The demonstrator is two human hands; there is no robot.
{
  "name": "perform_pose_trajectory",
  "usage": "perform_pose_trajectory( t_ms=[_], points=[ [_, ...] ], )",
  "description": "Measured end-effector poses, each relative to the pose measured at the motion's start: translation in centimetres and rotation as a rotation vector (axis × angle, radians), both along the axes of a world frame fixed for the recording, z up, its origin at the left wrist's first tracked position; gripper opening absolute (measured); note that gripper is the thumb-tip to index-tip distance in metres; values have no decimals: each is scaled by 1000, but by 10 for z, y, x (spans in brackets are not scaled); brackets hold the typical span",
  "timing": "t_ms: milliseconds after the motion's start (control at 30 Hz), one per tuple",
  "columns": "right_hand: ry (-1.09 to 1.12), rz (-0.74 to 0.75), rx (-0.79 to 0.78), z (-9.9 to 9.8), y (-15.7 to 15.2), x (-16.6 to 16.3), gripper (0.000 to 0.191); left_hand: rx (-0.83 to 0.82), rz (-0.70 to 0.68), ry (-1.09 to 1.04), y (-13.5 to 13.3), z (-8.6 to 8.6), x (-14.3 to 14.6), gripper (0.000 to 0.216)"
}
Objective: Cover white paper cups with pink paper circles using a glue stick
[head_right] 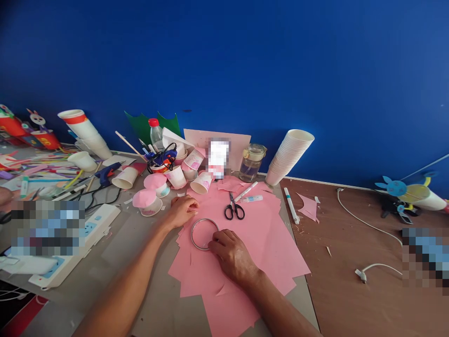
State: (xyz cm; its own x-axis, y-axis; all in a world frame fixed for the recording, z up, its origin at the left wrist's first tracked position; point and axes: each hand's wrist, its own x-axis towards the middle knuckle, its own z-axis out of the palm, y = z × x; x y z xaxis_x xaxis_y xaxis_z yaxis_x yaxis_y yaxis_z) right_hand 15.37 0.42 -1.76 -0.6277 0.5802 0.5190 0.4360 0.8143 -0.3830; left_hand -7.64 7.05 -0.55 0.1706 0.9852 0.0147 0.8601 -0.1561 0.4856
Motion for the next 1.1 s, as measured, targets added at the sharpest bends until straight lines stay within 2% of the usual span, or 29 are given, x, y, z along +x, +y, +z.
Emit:
perform_pose_trajectory(
  t_ms=[200,333,433,533,667,900,1100],
  points=[
    [-2,1,-18,1,0,0,28,0,7,-5,0,-1,-1,12],
    [-3,-1,-29,0,0,1,28,15,-2,-20,-3,8,3,11],
    [2,-2,-23,-2,0,1,29,24,-45,-37,-7,18,8,11],
    [16,-8,-22,-3,0,0,28,1,-155,-51,-11,23,12,19],
    [38,-4,-40,-5,1,0,27,-34,-285,-20,-11,18,14,27],
    [82,6,-90,-5,2,1,24,-42,-303,39,-9,4,18,17],
    [300,-55,-285,-2,3,6,34,-41,-306,47,-9,8,19,10]
  ],
)
